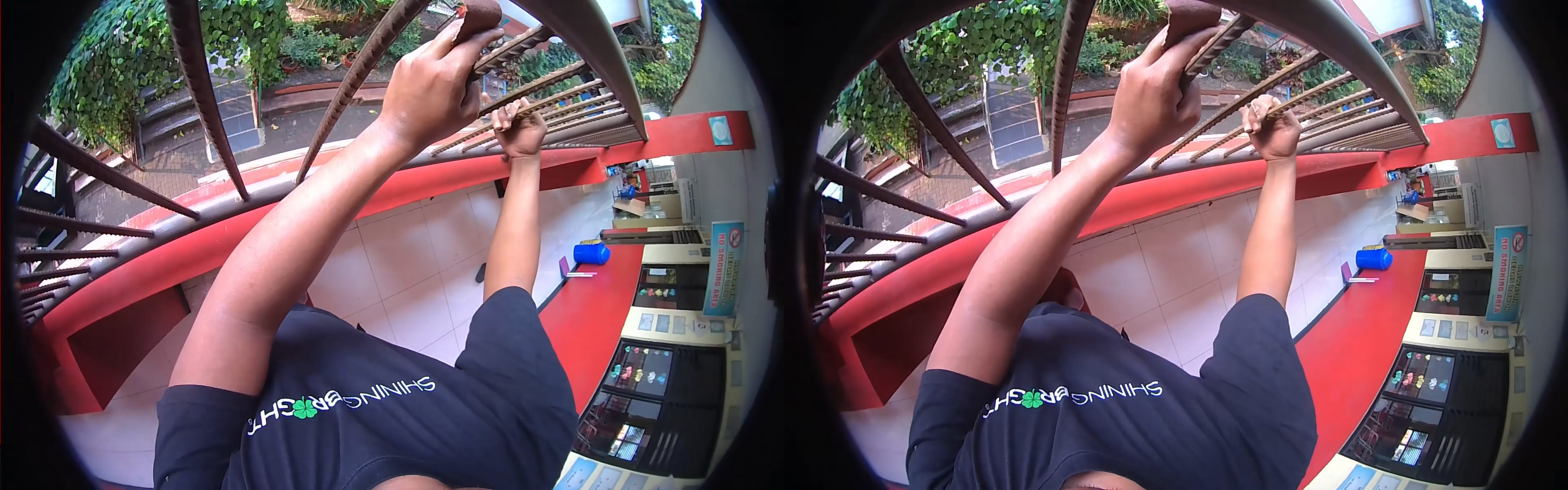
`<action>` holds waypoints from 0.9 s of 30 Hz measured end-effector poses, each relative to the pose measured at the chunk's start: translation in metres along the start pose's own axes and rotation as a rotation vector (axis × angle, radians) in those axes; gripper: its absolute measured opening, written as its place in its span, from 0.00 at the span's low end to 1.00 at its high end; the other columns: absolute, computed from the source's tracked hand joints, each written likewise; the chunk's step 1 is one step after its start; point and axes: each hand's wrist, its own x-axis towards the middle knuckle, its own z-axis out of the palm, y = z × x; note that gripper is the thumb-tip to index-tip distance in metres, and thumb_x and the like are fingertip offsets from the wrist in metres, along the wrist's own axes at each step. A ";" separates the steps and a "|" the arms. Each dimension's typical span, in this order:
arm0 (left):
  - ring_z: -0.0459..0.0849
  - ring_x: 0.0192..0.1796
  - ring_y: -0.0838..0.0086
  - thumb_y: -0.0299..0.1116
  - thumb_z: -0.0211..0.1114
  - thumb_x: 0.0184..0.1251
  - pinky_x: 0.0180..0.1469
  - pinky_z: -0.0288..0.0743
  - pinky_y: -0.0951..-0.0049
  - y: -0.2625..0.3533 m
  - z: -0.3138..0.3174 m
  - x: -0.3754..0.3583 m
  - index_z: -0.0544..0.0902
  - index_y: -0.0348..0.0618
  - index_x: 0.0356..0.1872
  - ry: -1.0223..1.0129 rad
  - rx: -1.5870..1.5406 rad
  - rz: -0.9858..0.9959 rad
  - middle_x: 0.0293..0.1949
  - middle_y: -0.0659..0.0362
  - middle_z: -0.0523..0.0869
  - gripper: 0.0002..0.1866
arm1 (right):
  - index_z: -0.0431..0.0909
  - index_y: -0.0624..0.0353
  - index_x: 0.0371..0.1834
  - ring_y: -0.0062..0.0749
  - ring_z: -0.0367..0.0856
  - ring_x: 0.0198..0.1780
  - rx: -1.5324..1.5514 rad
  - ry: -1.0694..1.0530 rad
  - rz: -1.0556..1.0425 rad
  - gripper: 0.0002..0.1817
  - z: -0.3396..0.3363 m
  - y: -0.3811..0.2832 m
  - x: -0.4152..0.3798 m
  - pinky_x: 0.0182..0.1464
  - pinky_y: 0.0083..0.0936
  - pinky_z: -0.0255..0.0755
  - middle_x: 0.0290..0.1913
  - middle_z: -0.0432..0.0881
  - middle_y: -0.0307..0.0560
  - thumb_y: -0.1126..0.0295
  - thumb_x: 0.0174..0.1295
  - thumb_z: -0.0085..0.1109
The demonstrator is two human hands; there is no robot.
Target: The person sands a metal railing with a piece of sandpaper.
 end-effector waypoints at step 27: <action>0.88 0.38 0.51 0.21 0.62 0.50 0.42 0.86 0.57 0.008 -0.006 -0.003 0.86 0.41 0.50 -0.031 0.019 -0.046 0.45 0.48 0.88 0.22 | 0.75 0.61 0.28 0.42 0.75 0.31 -0.220 -0.098 0.111 0.21 -0.005 -0.003 0.005 0.51 0.36 0.70 0.25 0.74 0.48 0.59 0.74 0.44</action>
